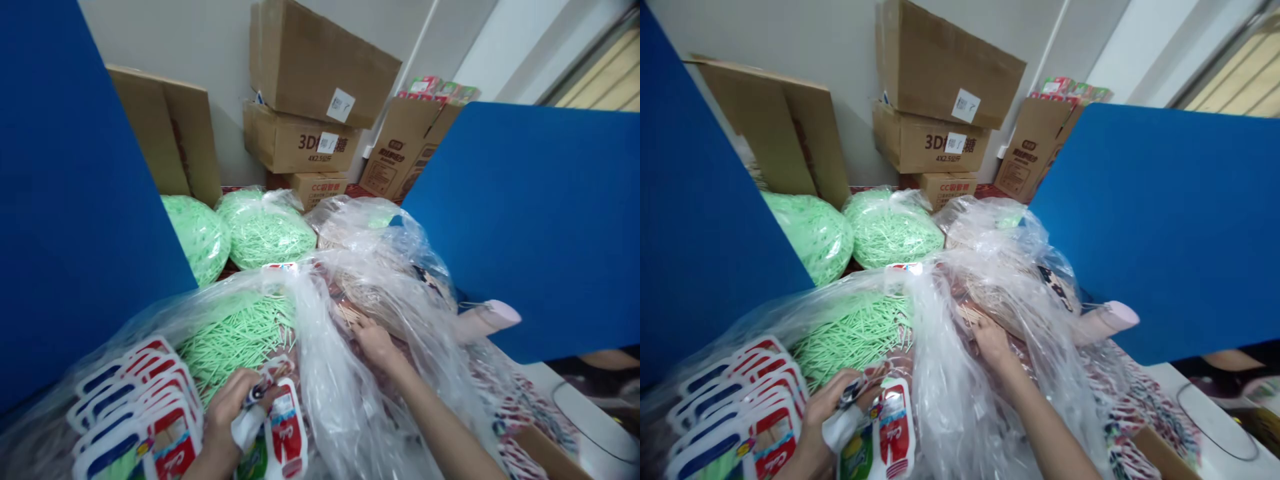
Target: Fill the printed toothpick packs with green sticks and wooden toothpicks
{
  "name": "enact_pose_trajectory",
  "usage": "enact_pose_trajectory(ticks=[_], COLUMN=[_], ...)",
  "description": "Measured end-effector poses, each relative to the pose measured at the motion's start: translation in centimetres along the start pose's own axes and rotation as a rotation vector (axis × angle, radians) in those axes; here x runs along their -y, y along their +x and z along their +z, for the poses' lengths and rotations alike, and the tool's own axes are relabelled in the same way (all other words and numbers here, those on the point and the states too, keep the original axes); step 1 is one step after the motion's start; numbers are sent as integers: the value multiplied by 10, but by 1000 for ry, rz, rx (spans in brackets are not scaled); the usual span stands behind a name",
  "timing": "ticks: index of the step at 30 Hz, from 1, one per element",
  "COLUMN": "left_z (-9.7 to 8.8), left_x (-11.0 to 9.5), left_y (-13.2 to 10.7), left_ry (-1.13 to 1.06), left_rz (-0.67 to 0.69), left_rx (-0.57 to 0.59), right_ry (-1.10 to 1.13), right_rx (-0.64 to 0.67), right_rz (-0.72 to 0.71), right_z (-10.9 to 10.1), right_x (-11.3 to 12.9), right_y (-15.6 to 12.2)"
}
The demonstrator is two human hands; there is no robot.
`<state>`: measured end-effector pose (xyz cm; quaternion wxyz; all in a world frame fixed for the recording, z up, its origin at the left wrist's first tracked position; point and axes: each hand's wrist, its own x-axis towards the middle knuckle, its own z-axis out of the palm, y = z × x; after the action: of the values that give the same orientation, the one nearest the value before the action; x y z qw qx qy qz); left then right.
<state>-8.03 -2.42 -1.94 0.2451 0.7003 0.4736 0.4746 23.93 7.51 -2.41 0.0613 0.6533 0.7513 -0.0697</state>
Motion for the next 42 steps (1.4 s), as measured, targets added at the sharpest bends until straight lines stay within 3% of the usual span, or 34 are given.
enact_pose_trajectory(ticks=[6,11,12,14,16,18,21,23,29,35,37,39,42], left_z=[-11,-16,-16,-14,-12,-9,-7,-8,-13,-11,-11,-13,-15], left_x=[-20,-18,-16,-14,-12,-12,-12,-13,-18,-5,-1,-1,-5], left_y=[1,-7,-9,-10,-10,-9,-8,-9,-11,-23,-26,-28,-27], left_ry=[-30,-83,-93,-122,-141,-146,-125,-116,-125,-203,-230,-205,-111], left_rz=[123,187,184,192,203,202,167,137,42,-383,-463,-455,-334], left_rx=[45,83,85,84,66,60,74,91,117,96,83,108,179], right_ry=[-18,66,146,513,903,1183,1318,1244,611,663,643,595,499], right_rx=[6,-95,-163,-415,-586,-653,-700,-673,-558,-435,-330,-246,-334], right_rz=[-71,-32,-22,-20,-119,-259,-582,-730,-942,-840,-810,-823,-883], right_z=[35,21,11,-13,-41,-65,-85,-88,-73,-46,-46,-47,-42], right_x=[-15,-17,-9,15,48,83,121,135,145,134,133,137,152], right_y=[1,0,-4,-18,-38,-59,-81,-85,-71,-63,-62,-60,-56])
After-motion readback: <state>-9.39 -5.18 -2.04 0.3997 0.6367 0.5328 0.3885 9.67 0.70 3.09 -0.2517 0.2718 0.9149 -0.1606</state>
